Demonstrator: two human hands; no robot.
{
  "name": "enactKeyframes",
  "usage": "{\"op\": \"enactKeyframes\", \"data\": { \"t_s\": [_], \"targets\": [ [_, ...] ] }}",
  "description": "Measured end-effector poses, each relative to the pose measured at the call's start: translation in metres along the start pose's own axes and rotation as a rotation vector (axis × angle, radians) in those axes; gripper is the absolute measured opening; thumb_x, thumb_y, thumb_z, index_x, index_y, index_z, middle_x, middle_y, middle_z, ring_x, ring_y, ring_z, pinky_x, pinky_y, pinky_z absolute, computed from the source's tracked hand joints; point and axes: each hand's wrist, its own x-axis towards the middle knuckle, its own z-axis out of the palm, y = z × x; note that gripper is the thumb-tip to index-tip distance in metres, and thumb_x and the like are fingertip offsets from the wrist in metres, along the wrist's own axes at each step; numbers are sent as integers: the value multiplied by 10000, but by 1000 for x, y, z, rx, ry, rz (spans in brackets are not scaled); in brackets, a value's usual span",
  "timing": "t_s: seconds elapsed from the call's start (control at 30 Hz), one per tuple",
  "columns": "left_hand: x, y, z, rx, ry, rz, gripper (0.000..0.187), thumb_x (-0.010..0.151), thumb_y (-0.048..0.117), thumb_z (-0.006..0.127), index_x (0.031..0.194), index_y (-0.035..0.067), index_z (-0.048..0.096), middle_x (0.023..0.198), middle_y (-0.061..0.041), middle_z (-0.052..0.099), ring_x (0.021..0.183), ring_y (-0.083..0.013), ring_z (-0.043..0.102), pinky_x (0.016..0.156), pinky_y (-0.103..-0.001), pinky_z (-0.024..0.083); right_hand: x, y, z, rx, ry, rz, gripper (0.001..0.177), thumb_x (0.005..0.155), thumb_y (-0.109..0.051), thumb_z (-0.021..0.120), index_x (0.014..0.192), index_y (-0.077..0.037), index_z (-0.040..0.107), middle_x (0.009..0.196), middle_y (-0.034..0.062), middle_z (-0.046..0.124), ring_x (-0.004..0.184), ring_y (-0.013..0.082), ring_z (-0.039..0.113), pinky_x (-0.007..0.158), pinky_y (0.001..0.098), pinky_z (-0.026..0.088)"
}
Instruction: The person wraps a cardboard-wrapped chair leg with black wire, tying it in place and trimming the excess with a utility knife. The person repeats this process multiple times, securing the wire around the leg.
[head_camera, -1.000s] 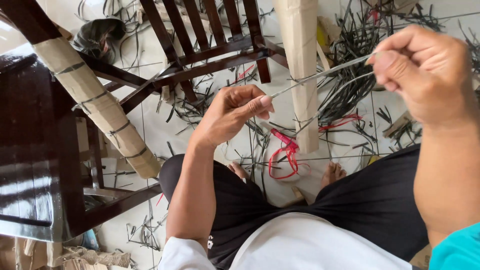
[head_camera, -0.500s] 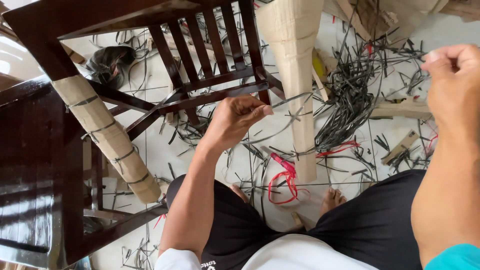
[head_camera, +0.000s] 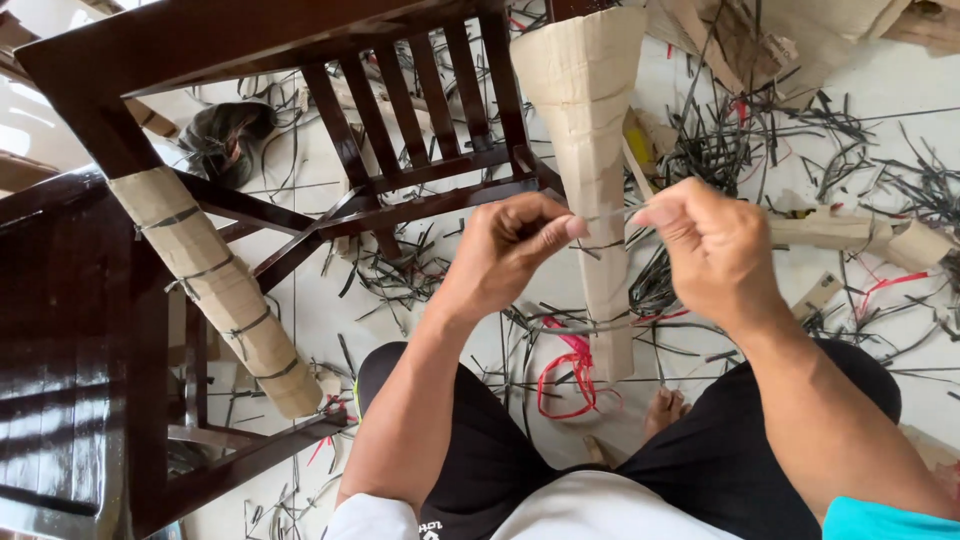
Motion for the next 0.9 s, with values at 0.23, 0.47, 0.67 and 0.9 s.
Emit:
{"op": "enactKeyframes", "data": {
  "t_s": [0.23,0.47,0.67,0.9],
  "targets": [
    [2,-11,-18,-155,167,-97,238,951,285,769,914,50,765,646,-11,610,626,-40,486,580,-187,416,5,12,-19,-43,117,200,301,1208,-113,558,965,-37,720,798,110,696,570,133,517,532,249,413],
    [-1,-8,-2,-25,204,56,222,993,247,716,892,53,759,606,-16,549,614,-48,466,569,-195,396,22,-11,-13,-367,140,-306,486,1154,-259,492,1370,154,629,1307,360,639,1235,475,582,1098,542,426],
    [4,-10,14,58,134,137,260,1010,274,686,843,81,740,650,-40,569,616,-71,508,575,-236,427,20,-29,12,-13,-53,-41,214,1093,-135,586,979,-38,739,713,78,620,625,245,638,625,358,510],
    [20,-18,23,-8,315,231,264,1028,298,665,865,99,722,656,-31,595,630,-46,480,562,-229,447,31,-27,5,97,72,148,206,1114,-146,612,950,-80,719,827,86,734,694,107,598,680,307,511]
  ]
}}
